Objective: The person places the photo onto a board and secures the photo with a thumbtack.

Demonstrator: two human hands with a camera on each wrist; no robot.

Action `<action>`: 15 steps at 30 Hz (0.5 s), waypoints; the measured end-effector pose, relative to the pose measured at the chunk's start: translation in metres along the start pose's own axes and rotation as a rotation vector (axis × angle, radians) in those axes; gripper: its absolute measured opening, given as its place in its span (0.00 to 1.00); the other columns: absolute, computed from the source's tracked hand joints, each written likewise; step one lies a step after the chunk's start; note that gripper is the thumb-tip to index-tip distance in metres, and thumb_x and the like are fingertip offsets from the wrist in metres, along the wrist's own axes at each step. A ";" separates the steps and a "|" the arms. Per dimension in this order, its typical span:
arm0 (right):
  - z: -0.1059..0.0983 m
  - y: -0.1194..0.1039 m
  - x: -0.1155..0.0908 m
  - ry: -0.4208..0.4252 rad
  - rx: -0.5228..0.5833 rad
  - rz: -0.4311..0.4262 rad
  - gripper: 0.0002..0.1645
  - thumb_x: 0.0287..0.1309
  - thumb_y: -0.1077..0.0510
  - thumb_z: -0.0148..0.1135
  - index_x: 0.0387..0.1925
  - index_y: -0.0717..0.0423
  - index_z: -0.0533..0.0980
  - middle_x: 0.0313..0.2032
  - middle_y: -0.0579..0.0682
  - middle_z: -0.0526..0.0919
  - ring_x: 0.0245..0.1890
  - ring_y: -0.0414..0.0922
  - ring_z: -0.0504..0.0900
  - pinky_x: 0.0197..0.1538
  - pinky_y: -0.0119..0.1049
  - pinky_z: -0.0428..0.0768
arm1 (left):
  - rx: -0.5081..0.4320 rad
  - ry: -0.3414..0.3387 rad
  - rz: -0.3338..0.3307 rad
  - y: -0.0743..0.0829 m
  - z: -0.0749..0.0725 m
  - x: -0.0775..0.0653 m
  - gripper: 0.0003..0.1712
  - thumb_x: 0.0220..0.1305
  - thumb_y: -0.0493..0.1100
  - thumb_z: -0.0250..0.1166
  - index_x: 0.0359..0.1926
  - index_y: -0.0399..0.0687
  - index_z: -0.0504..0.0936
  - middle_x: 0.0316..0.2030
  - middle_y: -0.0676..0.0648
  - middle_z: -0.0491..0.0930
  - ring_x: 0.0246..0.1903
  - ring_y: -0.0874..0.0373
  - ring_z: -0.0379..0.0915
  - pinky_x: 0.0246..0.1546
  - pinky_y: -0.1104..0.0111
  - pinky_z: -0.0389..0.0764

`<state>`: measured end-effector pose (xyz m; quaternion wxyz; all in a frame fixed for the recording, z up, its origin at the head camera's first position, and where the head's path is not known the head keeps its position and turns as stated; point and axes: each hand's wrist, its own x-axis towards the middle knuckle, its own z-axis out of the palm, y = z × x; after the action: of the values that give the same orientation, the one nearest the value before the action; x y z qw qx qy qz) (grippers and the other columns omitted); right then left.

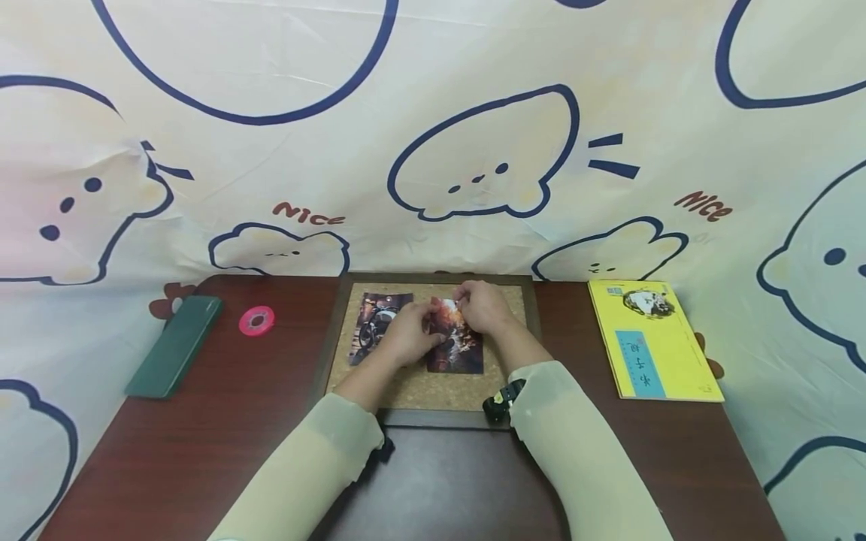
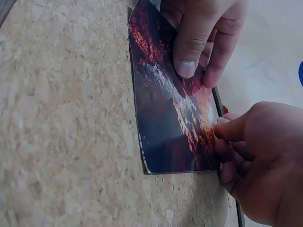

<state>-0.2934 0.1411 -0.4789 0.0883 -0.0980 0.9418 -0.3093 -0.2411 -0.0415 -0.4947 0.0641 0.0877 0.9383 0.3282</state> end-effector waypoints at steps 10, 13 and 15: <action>0.000 -0.001 0.005 -0.008 -0.026 -0.013 0.10 0.69 0.58 0.62 0.46 0.54 0.87 0.40 0.51 0.88 0.38 0.47 0.83 0.42 0.43 0.81 | -0.026 -0.002 -0.001 -0.003 0.000 0.000 0.35 0.63 0.47 0.75 0.69 0.43 0.76 0.62 0.37 0.74 0.57 0.43 0.76 0.62 0.51 0.75; -0.001 -0.003 0.007 -0.006 -0.054 -0.019 0.10 0.67 0.59 0.63 0.45 0.54 0.87 0.40 0.51 0.88 0.37 0.48 0.83 0.43 0.43 0.82 | -0.030 -0.002 0.004 -0.003 0.000 0.000 0.35 0.63 0.46 0.75 0.69 0.43 0.77 0.62 0.36 0.74 0.57 0.43 0.75 0.62 0.52 0.75; -0.002 -0.005 0.008 -0.008 -0.078 -0.019 0.10 0.66 0.59 0.63 0.44 0.54 0.87 0.39 0.51 0.89 0.37 0.48 0.83 0.44 0.44 0.82 | -0.028 -0.002 0.007 -0.003 0.000 0.000 0.35 0.63 0.46 0.75 0.68 0.42 0.77 0.63 0.36 0.74 0.58 0.43 0.75 0.62 0.52 0.75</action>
<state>-0.3013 0.1364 -0.4755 0.0851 -0.1114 0.9518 -0.2727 -0.2415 -0.0438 -0.4964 0.0652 0.0907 0.9332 0.3416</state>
